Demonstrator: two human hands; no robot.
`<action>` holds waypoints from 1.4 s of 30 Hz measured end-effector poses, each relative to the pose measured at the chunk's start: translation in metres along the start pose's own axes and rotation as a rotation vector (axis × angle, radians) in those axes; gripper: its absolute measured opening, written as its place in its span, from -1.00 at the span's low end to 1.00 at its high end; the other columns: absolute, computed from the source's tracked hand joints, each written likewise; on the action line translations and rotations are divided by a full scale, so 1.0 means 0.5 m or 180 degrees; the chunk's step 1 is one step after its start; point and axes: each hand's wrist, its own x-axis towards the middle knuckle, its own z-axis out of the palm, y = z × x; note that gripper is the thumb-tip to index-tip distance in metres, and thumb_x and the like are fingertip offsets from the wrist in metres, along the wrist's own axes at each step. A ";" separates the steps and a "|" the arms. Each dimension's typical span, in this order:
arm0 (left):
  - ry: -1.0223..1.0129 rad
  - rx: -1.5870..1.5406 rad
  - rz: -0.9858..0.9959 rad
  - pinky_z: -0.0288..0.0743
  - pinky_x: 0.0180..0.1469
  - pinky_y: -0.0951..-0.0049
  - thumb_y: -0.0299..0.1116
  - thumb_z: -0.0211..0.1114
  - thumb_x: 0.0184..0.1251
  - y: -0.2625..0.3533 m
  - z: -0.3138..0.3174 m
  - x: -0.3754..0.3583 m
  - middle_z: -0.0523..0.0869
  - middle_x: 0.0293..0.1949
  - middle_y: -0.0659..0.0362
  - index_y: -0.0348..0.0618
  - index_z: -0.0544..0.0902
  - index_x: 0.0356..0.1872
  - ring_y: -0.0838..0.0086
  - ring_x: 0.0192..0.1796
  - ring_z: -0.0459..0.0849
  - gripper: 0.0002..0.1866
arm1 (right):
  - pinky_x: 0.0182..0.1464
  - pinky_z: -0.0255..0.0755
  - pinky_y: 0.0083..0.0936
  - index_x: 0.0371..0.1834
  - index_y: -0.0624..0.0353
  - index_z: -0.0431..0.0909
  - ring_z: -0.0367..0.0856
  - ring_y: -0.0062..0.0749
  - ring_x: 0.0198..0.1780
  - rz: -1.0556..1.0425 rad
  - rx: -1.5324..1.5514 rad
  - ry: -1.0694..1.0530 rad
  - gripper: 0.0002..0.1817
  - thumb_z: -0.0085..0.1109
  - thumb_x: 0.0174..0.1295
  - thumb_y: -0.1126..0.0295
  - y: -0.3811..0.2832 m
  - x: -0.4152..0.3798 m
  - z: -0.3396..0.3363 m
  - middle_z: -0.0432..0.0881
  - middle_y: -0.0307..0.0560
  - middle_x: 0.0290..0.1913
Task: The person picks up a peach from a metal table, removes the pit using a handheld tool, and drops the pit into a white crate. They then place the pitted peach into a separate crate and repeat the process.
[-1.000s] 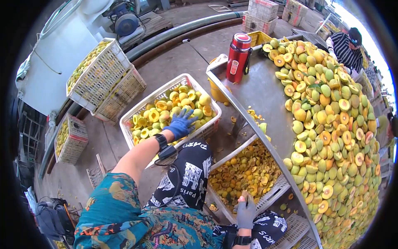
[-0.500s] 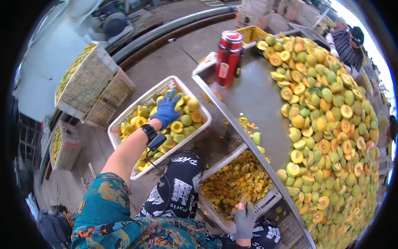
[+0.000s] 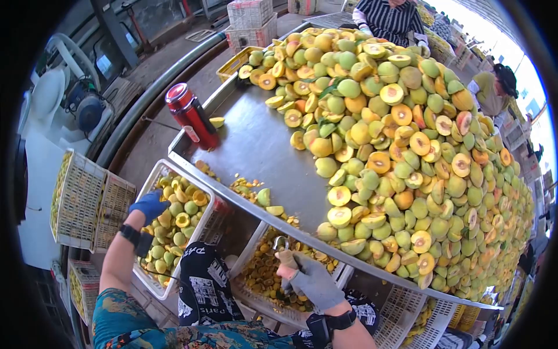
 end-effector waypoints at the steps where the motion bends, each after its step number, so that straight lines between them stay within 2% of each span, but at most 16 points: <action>1: -0.0247 -0.0034 0.0335 0.29 0.38 0.20 0.06 0.14 0.32 0.060 -0.073 -0.053 0.42 0.36 -0.05 -0.12 0.41 0.34 0.06 0.35 0.45 -0.34 | -0.46 0.36 -0.66 0.15 0.30 0.49 0.56 -0.58 -0.43 -0.0109 0.0271 -0.0034 -0.57 0.22 0.29 0.28 -0.001 -0.001 -0.006 0.58 -0.22 -0.37; 6: 0.0256 -0.1433 0.3731 0.52 0.15 0.33 -0.21 0.28 0.39 0.379 -0.190 -0.072 0.65 0.06 -0.06 -0.20 0.54 0.19 0.25 0.10 0.65 -0.56 | -0.58 0.26 -0.71 0.13 0.18 0.49 0.50 -0.62 -0.56 -0.0835 0.1077 0.0258 -0.62 0.25 0.29 0.34 -0.003 -0.018 -0.068 0.58 -0.20 -0.43; 9: 0.0898 -0.1412 0.4193 0.49 0.19 0.22 -0.14 0.31 0.34 0.659 -0.223 -0.128 0.59 0.13 -0.05 -0.15 0.54 0.18 0.10 0.11 0.61 -0.53 | -0.60 0.22 -0.73 -0.14 0.13 0.44 0.49 -0.60 -0.57 -0.1571 0.1702 0.1675 -0.85 0.19 0.30 0.44 0.031 -0.009 -0.123 0.51 -0.25 -0.49; 14: 0.2194 -0.1192 0.5548 0.31 0.33 0.12 -0.09 0.25 0.36 1.025 -0.208 -0.202 0.52 0.22 -0.06 -0.13 0.49 0.24 0.07 0.30 0.44 -0.48 | -0.46 0.30 -0.70 -0.14 0.11 0.43 0.43 -0.62 -0.50 -0.2173 0.1838 0.3230 -0.88 0.12 0.31 0.52 0.043 -0.005 -0.221 0.48 -0.25 -0.43; 17: 0.2816 -0.0878 0.5310 0.28 0.31 0.12 0.08 0.24 0.27 1.157 -0.224 -0.243 0.52 0.21 -0.05 -0.18 0.52 0.16 0.07 0.28 0.43 -0.40 | -0.15 0.43 -0.62 0.03 0.17 0.48 0.51 -0.58 -0.23 -0.2659 0.1407 0.3790 -0.76 0.09 0.30 0.51 0.056 0.001 -0.265 0.53 -0.19 -0.16; 19: 0.2568 -0.0683 0.4922 0.29 0.30 0.13 0.14 0.26 0.21 1.204 -0.206 -0.246 0.53 0.19 -0.05 -0.21 0.51 0.16 0.07 0.27 0.44 -0.33 | -0.12 0.44 -0.55 0.06 0.22 0.46 0.52 -0.47 -0.20 -0.2497 0.0967 0.4029 -0.72 0.11 0.27 0.49 0.064 0.013 -0.294 0.54 -0.10 -0.16; 20: 0.2343 -0.0485 0.4483 0.30 0.29 0.13 0.21 0.28 0.15 1.220 -0.210 -0.261 0.54 0.18 -0.06 -0.24 0.51 0.16 0.06 0.26 0.45 -0.26 | -0.09 0.45 -0.48 0.08 0.28 0.44 0.52 -0.36 -0.18 -0.2317 0.0518 0.4207 -0.67 0.12 0.25 0.47 0.066 0.017 -0.308 0.54 -0.02 -0.16; 21: 0.2048 -0.0132 0.4367 0.29 0.30 0.13 0.29 0.31 0.05 1.228 -0.216 -0.267 0.53 0.16 -0.08 -0.28 0.50 0.17 0.05 0.25 0.45 -0.15 | -0.03 0.49 -0.25 0.14 0.35 0.41 0.58 0.02 -0.13 -0.2070 -0.0453 0.4491 -0.55 0.17 0.19 0.41 0.068 0.015 -0.317 0.56 0.19 -0.07; 25: 0.1979 -0.0118 0.4414 0.40 0.23 0.10 0.20 0.35 0.06 1.209 -0.201 -0.276 0.55 0.12 -0.10 -0.22 0.45 0.24 0.01 0.21 0.48 -0.17 | 0.05 0.47 -0.05 0.15 0.33 0.41 0.56 0.24 0.00 -0.1734 -0.1496 0.4802 -0.48 0.22 0.12 0.34 0.057 0.029 -0.308 0.53 0.32 0.03; 27: 0.2097 -0.0574 0.4434 0.45 0.18 0.09 0.13 0.38 0.08 1.188 -0.154 -0.253 0.56 0.10 -0.12 -0.12 0.41 0.31 -0.04 0.15 0.53 -0.18 | 0.08 0.47 -0.06 0.17 0.31 0.41 0.55 0.23 0.03 -0.1572 -0.1521 0.4545 -0.46 0.22 0.11 0.31 0.041 0.026 -0.302 0.52 0.30 0.07; 28: 0.1563 -0.0649 0.4235 0.46 0.17 0.09 0.11 0.38 0.09 1.164 -0.143 -0.239 0.56 0.11 -0.13 -0.04 0.37 0.37 -0.07 0.13 0.54 -0.17 | 0.11 0.46 -0.07 0.19 0.30 0.40 0.55 0.22 0.07 -0.1477 -0.1560 0.4218 -0.43 0.22 0.11 0.29 0.039 0.027 -0.296 0.52 0.28 0.12; 29: 0.2035 -0.0635 0.4474 0.46 0.16 0.09 0.08 0.38 0.09 1.134 -0.123 -0.214 0.57 0.09 -0.12 0.04 0.34 0.40 -0.06 0.13 0.54 -0.17 | 0.14 0.46 -0.10 0.21 0.28 0.40 0.54 0.21 0.11 -0.1702 -0.1497 0.4197 -0.42 0.22 0.10 0.28 0.041 0.040 -0.286 0.50 0.25 0.17; 34: 0.1350 0.0077 0.4290 0.42 0.13 0.07 -0.06 0.44 -0.01 1.012 -0.072 -0.137 0.61 0.03 -0.05 -0.04 0.54 0.22 0.06 0.09 0.58 -0.31 | 0.22 0.45 -0.18 0.29 0.21 0.37 0.48 0.17 0.23 -0.2125 -0.1572 0.3899 -0.39 0.18 0.14 0.25 0.059 0.108 -0.232 0.42 0.18 0.31; 38: 0.1375 0.0644 0.4211 0.24 0.37 0.12 -0.11 0.44 0.01 0.933 -0.063 -0.133 0.56 0.18 -0.01 -0.02 0.50 0.25 0.03 0.29 0.44 -0.30 | 0.14 0.47 -0.15 0.26 0.22 0.38 0.55 0.13 0.14 -0.1813 -0.0849 0.2829 -0.44 0.14 0.17 0.28 0.031 0.060 -0.203 0.49 0.22 0.20; 41: 0.1053 0.0330 0.4472 0.25 0.37 0.12 -0.25 0.43 0.03 0.907 -0.082 -0.131 0.56 0.18 0.01 -0.04 0.51 0.22 0.04 0.27 0.45 -0.37 | 0.00 0.49 -0.14 -0.05 0.20 0.44 0.59 0.05 -0.10 -0.2598 -0.0759 0.3200 -0.65 0.25 0.09 0.42 0.024 -0.034 -0.255 0.56 0.11 -0.04; 42: 0.1076 0.0314 0.4457 0.25 0.37 0.12 -0.25 0.43 0.03 0.905 -0.087 -0.139 0.56 0.18 0.01 -0.04 0.51 0.22 0.04 0.27 0.45 -0.37 | -0.05 0.47 -0.14 -0.17 0.17 0.42 0.56 0.02 -0.16 -0.3113 -0.1876 0.4238 -0.71 0.26 0.05 0.47 0.014 -0.080 -0.288 0.54 0.08 -0.14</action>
